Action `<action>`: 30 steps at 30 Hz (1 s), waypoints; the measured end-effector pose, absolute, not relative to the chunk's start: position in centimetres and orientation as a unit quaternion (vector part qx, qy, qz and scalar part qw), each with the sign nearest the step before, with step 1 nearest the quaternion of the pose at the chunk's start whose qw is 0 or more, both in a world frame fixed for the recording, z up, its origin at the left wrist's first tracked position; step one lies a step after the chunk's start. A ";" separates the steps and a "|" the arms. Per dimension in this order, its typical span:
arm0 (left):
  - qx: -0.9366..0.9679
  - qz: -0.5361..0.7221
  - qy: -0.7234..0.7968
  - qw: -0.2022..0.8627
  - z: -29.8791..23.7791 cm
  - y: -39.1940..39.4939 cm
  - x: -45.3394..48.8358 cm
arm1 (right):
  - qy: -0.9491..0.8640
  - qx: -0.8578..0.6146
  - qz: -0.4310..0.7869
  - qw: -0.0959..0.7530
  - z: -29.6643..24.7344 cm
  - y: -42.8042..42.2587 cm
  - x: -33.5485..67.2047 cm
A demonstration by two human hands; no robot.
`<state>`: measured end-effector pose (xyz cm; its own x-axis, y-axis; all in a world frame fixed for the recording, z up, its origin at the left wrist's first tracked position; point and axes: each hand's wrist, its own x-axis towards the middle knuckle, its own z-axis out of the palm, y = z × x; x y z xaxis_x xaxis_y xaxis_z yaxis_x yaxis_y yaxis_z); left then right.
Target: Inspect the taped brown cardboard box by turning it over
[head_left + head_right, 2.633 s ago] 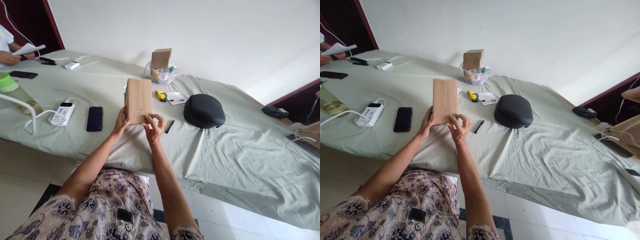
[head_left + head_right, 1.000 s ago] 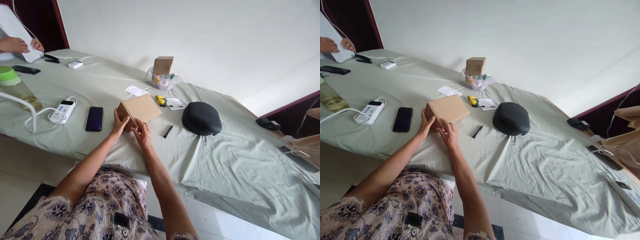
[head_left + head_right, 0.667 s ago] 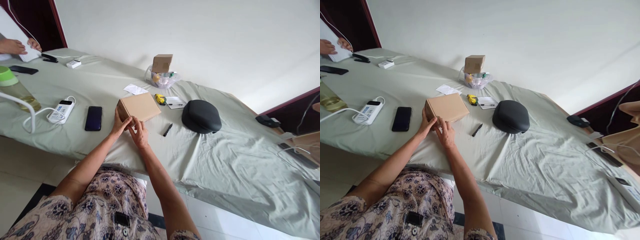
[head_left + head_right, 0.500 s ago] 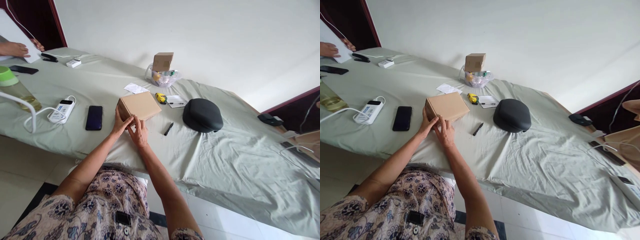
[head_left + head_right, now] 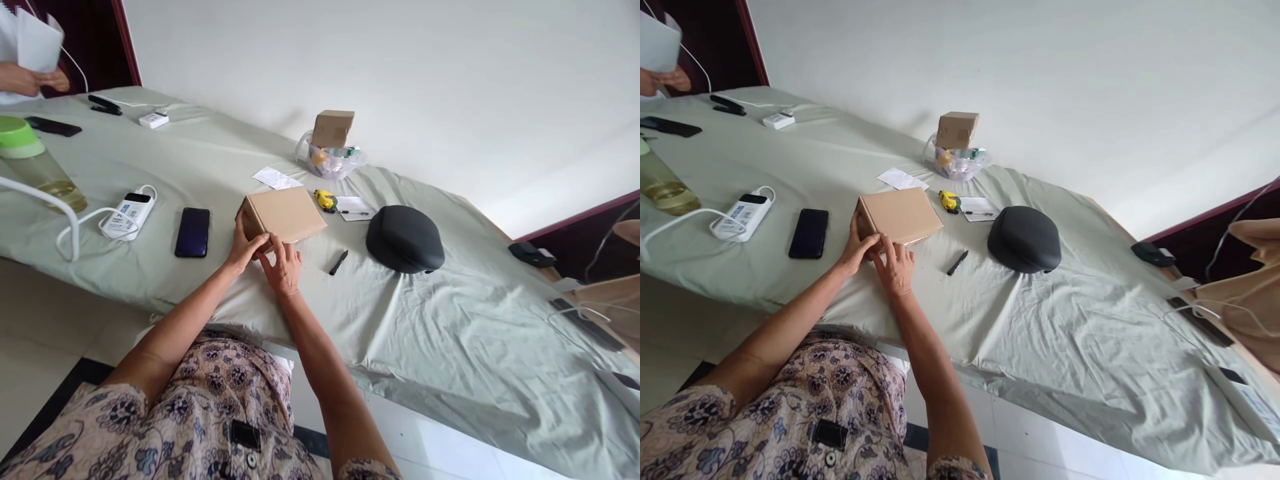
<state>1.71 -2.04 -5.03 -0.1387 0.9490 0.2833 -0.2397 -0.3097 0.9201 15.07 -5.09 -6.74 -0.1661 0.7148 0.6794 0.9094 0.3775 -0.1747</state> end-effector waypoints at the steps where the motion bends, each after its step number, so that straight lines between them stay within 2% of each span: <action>1: 0.473 0.654 0.375 0.456 -5.0 -2.1 1.7 | -0.750 -0.533 -0.136 0.368 -6.7 -5.1 15.4; 9: 0.494 0.643 0.390 0.436 -5.0 -2.1 1.5 | -0.691 -0.522 -0.055 0.497 -6.8 -4.3 18.1; 16: 0.508 0.646 0.342 0.456 -4.0 -2.3 1.0 | -0.469 -0.617 -0.009 0.632 -6.7 -2.5 22.3; 23: 0.501 0.624 0.337 0.496 -4.1 -2.3 1.0 | -0.399 -0.626 0.141 0.655 -7.0 -1.6 23.8; 30: 0.482 0.646 0.375 0.457 -5.2 -1.1 0.6 | -0.449 -0.583 0.131 0.664 -6.1 -2.6 22.1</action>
<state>0.63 -1.12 -5.23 -0.1176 0.9528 0.2799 -0.2289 -0.3003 0.9260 22.12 -2.56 -6.06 0.5618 0.6986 0.4432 0.3497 0.2849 -0.8925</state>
